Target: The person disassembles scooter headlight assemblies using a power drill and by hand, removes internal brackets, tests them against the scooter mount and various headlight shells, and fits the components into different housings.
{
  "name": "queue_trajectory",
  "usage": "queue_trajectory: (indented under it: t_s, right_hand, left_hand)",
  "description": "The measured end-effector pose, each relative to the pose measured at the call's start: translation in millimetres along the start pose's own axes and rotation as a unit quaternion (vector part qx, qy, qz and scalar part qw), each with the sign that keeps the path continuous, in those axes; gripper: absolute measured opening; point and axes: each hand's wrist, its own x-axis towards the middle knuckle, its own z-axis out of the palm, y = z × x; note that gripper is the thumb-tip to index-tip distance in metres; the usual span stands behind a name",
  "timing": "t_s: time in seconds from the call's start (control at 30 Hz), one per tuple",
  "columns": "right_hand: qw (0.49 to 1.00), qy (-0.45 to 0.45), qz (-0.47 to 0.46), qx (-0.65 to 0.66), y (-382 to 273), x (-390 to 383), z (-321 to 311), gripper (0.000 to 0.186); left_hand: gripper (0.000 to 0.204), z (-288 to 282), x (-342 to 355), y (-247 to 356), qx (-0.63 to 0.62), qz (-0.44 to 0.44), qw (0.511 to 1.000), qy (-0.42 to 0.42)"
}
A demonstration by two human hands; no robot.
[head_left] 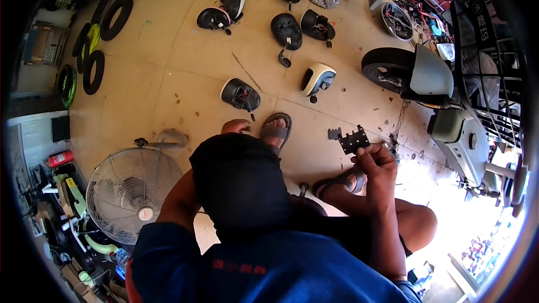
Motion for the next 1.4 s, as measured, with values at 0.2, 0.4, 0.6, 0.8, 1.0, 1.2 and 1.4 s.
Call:
queue_trajectory:
  t_s: [0.2,0.4,0.6,0.8,1.0,1.2,1.4]
  right_hand:
    - [0.997,0.035,0.066,-0.001,17.1,4.2,-0.5,0.009]
    - [0.999,0.012,0.035,-0.037,12.4,17.2,8.8,0.009]
    - [0.998,-0.009,0.028,-0.057,28.1,28.6,12.7,0.012]
    - [0.999,0.007,-0.009,-0.051,21.5,27.6,16.0,0.016]
    - [0.997,0.000,-0.078,0.007,-13.6,14.7,23.1,0.015]
    - [0.981,0.006,-0.152,0.121,-50.8,-13.4,33.8,0.013]
    - [0.957,0.041,-0.220,0.184,-71.0,-27.9,28.0,0.016]
  left_hand:
    - [0.077,16.9,30.6,50.2,-0.036,-0.090,0.963,0.251]
    - [0.062,-1.9,52.7,71.8,-0.094,-0.035,0.986,0.131]
    - [0.046,7.6,71.0,76.9,-0.072,-0.027,0.987,0.144]
    - [0.034,60.7,35.6,145.5,-0.172,0.077,0.977,0.095]
    - [0.039,116.4,-34.9,287.9,-0.101,0.107,0.989,-0.035]
    - [0.050,172.1,-102.9,402.4,0.023,0.161,0.974,-0.160]
    - [0.055,227.2,-153.2,437.8,0.105,0.205,0.957,-0.177]
